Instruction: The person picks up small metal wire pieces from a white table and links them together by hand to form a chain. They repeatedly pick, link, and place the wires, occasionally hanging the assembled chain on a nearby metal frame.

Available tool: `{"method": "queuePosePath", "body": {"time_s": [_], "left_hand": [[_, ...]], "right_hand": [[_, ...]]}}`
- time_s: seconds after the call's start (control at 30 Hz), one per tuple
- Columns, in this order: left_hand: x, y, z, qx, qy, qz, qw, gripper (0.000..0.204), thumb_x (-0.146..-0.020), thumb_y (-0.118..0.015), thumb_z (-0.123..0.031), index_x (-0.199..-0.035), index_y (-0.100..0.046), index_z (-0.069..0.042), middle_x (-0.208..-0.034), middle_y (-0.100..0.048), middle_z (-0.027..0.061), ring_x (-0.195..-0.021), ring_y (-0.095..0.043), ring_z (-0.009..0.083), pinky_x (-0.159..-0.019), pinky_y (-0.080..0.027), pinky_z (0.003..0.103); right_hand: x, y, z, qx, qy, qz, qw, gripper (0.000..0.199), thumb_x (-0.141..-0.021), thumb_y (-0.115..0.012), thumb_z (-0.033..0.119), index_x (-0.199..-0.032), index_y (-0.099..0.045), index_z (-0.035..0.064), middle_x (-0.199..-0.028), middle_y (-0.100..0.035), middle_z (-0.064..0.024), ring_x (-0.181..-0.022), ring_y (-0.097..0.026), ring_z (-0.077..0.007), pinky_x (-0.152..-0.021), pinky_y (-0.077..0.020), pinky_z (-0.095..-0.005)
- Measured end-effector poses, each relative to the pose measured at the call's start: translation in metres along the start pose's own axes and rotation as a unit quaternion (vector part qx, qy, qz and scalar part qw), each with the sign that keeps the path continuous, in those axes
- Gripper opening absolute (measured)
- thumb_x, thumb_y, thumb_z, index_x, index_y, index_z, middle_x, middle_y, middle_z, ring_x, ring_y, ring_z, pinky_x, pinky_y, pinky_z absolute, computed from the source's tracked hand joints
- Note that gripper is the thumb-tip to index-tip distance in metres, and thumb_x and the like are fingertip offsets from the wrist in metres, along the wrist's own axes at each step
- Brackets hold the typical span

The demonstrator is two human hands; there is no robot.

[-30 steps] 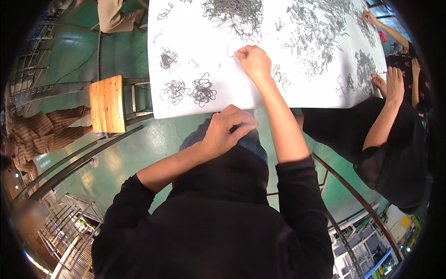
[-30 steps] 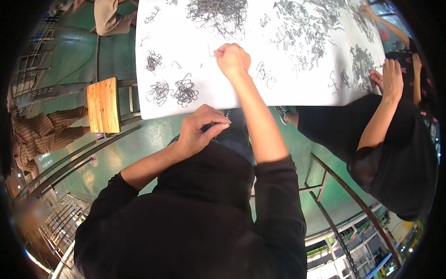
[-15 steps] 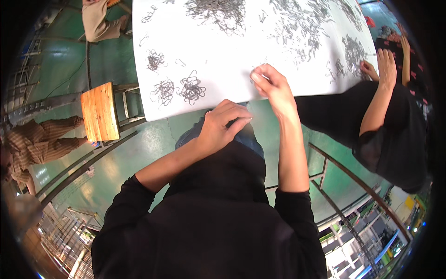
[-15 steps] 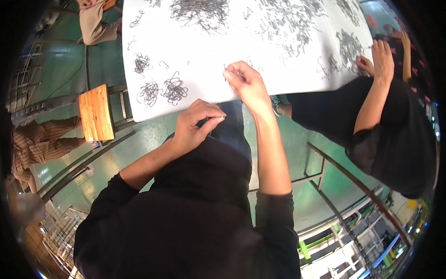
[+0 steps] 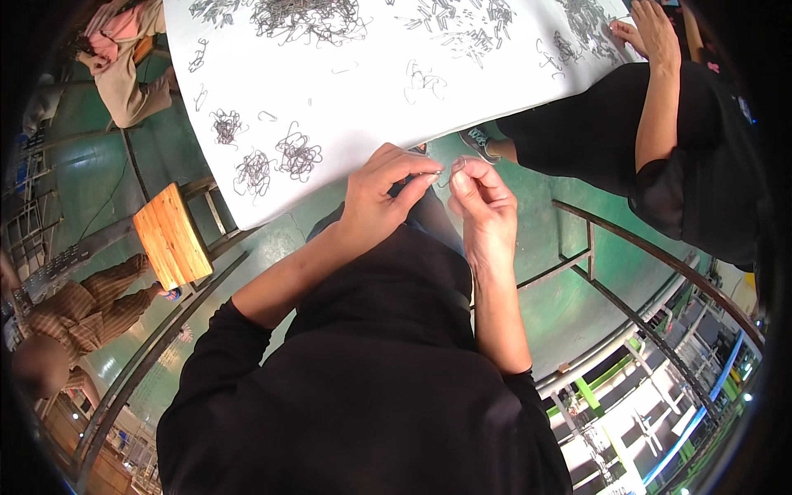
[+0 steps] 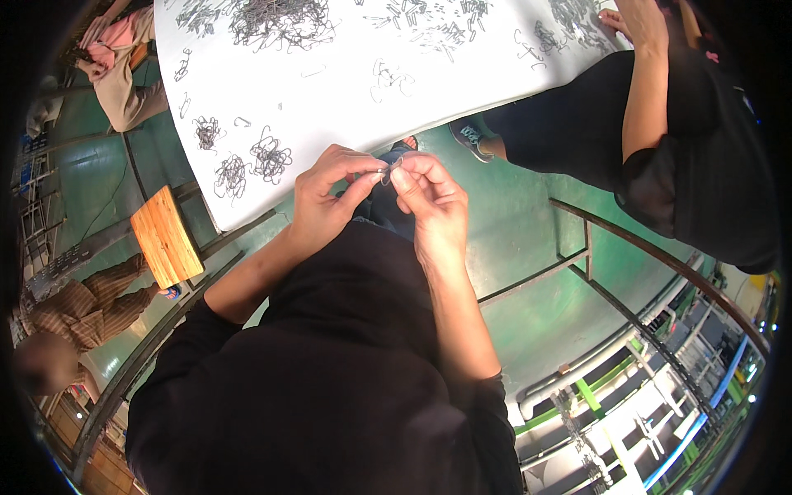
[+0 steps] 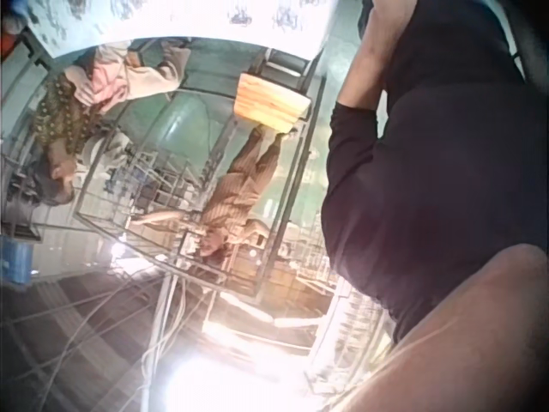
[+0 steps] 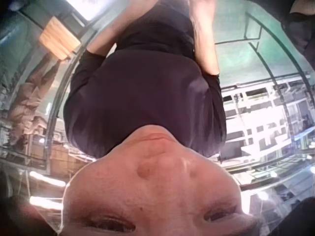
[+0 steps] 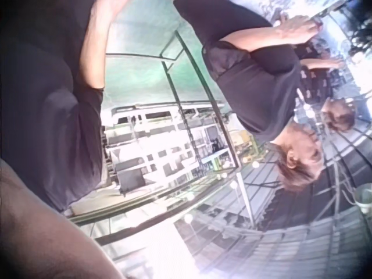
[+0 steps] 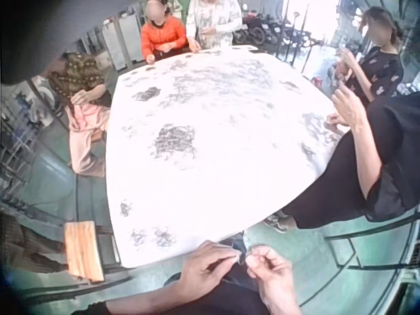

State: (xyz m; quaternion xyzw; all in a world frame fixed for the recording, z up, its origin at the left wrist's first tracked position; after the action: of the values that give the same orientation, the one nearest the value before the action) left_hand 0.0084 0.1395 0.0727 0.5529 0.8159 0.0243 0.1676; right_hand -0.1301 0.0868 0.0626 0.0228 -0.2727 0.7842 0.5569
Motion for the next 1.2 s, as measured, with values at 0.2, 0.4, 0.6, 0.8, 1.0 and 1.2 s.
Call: {"method": "queuePosePath", "body": {"time_s": [0.2, 0.4, 0.6, 0.8, 1.0, 1.2], "left_hand": [[-0.017, -0.012, 0.003, 0.000, -0.003, -0.012, 1.000, 0.018, -0.078, -0.068, 0.001, -0.095, -0.070, -0.007, -0.086, -0.069, 0.0056, -0.080, -0.061, 0.0202, -0.069, -0.049, 0.030], [-0.038, -0.021, 0.001, -0.022, -0.020, -0.001, 1.000, 0.019, -0.078, -0.068, 0.001, -0.095, -0.070, -0.008, -0.085, -0.068, 0.0050, -0.076, -0.059, 0.0201, -0.067, -0.049, 0.030], [-0.051, -0.028, 0.006, -0.032, -0.014, 0.004, 0.999, 0.018, -0.078, -0.068, 0.000, -0.095, -0.069, -0.008, -0.084, -0.067, 0.0045, -0.075, -0.059, 0.0199, -0.065, -0.048, 0.030], [-0.055, -0.032, 0.005, -0.036, -0.059, 0.026, 0.997, 0.022, -0.078, -0.069, -0.001, -0.099, -0.068, -0.006, -0.089, -0.067, 0.0054, -0.080, -0.059, 0.0216, -0.071, -0.048, 0.032], [-0.081, -0.016, 0.057, -0.075, -0.109, 0.037, 0.991, 0.028, -0.081, -0.068, -0.009, -0.108, -0.065, -0.007, -0.101, -0.064, 0.0103, -0.095, -0.057, 0.0291, -0.084, -0.046, 0.039], [-0.209, 0.015, 0.163, -0.334, -0.037, -0.020, 0.942, 0.014, -0.087, -0.063, -0.018, -0.097, -0.068, -0.009, -0.098, -0.063, 0.0102, -0.099, -0.054, 0.0282, -0.088, -0.045, 0.040]], "right_hand": [[-0.016, 0.008, 0.007, 0.070, 0.108, -0.028, 0.991, 0.004, -0.087, -0.064, 0.002, -0.092, -0.064, 0.0027, -0.107, -0.055, -0.0025, -0.076, -0.048, -0.0071, -0.063, -0.0372, -0.0219], [-0.026, 0.012, 0.018, 0.072, 0.130, -0.056, 0.987, 0.006, -0.088, -0.062, 0.001, -0.094, -0.063, 0.0033, -0.110, -0.053, -0.0032, -0.081, -0.047, -0.0080, -0.067, -0.0388, -0.0224], [-0.040, 0.016, 0.020, 0.057, 0.118, -0.056, 0.990, 0.008, -0.089, -0.061, 0.000, -0.096, -0.062, 0.0033, -0.111, -0.052, -0.0035, -0.083, -0.048, -0.0087, -0.069, -0.0391, -0.0230], [-0.042, 0.015, 0.024, 0.075, 0.184, -0.054, 0.978, 0.011, -0.087, -0.060, -0.005, -0.094, -0.060, 0.0037, -0.108, -0.051, -0.0047, -0.089, -0.049, -0.0115, -0.078, -0.0415, -0.0251], [-0.037, 0.018, 0.025, 0.135, 0.229, -0.053, 0.962, 0.011, -0.083, -0.067, -0.002, -0.089, -0.061, 0.0036, -0.101, -0.047, -0.0043, -0.084, -0.048, -0.0102, -0.076, -0.0414, -0.0223], [-0.030, 0.021, 0.018, 0.153, 0.199, -0.048, 0.967, 0.009, -0.082, -0.068, -0.002, -0.087, -0.062, 0.0030, -0.100, -0.047, -0.0044, -0.082, -0.048, -0.0112, -0.074, -0.0427, -0.0233]]}}
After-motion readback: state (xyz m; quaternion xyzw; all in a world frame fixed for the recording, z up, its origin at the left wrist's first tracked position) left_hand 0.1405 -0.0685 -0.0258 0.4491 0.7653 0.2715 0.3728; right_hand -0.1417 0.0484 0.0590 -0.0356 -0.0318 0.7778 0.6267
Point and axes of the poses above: each hand's wrist, its own x-axis away from the middle knuckle, its own y-axis out of the back of the hand, z = x × y, the point moved 6 cm from there along -x, towards the middle knuckle
